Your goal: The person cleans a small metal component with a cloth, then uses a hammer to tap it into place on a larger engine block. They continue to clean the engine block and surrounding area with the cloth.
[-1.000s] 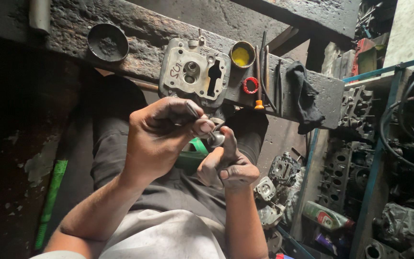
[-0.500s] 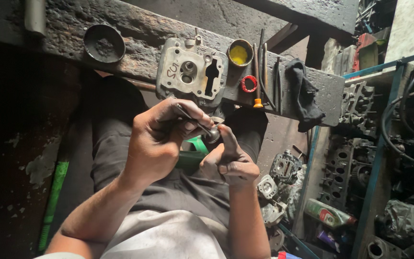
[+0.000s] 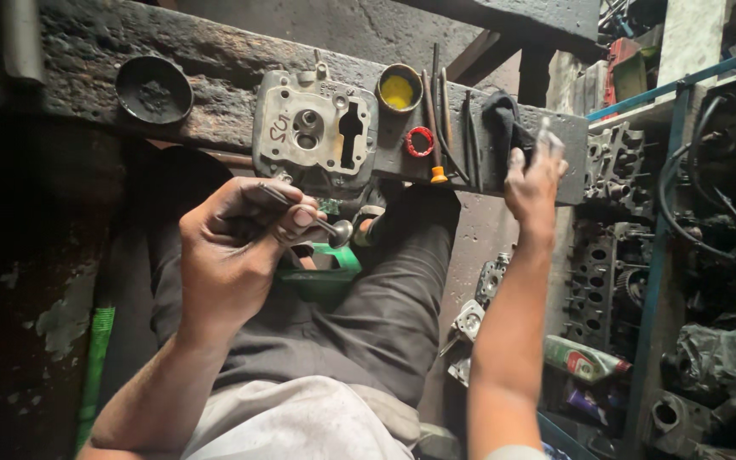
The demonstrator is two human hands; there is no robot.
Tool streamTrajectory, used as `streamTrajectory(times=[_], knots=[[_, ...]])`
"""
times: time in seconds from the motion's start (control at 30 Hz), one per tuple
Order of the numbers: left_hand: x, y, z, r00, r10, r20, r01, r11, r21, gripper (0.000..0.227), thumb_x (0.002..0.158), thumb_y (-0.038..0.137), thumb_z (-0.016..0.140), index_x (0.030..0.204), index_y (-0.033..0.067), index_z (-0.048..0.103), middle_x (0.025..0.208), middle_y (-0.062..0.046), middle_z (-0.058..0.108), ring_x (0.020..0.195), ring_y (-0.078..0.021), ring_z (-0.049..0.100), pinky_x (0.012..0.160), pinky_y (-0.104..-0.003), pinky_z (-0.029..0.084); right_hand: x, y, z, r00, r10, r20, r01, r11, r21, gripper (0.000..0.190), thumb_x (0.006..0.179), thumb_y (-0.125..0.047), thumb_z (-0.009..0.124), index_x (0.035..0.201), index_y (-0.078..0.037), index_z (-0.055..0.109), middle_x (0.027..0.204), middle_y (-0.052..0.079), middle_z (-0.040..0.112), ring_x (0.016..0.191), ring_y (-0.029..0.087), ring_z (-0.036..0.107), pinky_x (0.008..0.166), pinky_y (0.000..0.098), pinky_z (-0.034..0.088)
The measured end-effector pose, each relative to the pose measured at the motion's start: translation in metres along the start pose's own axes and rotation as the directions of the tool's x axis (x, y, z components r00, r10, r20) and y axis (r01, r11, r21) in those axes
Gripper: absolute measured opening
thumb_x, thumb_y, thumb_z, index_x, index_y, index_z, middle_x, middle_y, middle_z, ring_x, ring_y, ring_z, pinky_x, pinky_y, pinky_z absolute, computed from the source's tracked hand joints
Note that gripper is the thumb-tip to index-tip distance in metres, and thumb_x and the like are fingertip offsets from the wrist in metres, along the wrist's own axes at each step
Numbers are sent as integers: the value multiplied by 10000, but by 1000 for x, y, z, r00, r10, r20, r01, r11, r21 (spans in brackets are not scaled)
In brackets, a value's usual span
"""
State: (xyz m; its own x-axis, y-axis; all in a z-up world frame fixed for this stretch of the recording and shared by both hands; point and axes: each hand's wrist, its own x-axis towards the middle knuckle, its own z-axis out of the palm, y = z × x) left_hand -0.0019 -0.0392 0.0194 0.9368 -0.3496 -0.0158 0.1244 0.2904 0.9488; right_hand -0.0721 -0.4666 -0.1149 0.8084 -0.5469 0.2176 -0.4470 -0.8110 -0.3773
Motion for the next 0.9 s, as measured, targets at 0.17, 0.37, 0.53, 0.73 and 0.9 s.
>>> streamTrajectory(times=[0.17,0.37,0.53,0.73,0.9], knots=[[1,-1,0,1000,19,-14,-19,999,28,126,955,-9,750,1059,-41,687,976,-101,756,904,-115,735,824,-252,612,18,35,51,995,93,-26,-94,994,-56,294,1027,-201,620,1295,-130,717,1280,142,569,1199,408,509,1023,558,403],[2,0,-2,998,9,-67,-2,995,96,135,949,8,763,1049,-39,686,962,-92,758,903,-105,724,849,-250,607,28,51,62,977,25,-213,-6,996,90,143,973,-120,734,961,12,682,1129,191,548,1062,393,570,946,497,469],[2,1,-4,999,2,-53,2,998,62,140,945,35,764,1040,-31,687,950,-88,761,892,-110,733,825,-266,631,24,45,52,953,256,-159,-219,950,222,268,916,-147,800,964,16,593,1124,189,484,1005,347,580,904,449,488],[0,3,-8,998,1,-63,2,999,49,145,952,35,765,1051,-36,686,961,-94,756,908,-110,722,853,-270,628,20,50,67,982,-11,-189,-2,998,-69,168,974,-55,736,1107,-20,641,1208,190,492,1129,372,538,976,479,442],[0,6,-10,997,4,-83,2,997,77,155,941,35,764,1050,-38,683,966,-100,758,901,-113,731,842,-269,631,28,46,69,959,254,-128,-225,953,205,165,943,-85,702,983,-2,565,1180,191,516,1121,329,560,977,442,492]])
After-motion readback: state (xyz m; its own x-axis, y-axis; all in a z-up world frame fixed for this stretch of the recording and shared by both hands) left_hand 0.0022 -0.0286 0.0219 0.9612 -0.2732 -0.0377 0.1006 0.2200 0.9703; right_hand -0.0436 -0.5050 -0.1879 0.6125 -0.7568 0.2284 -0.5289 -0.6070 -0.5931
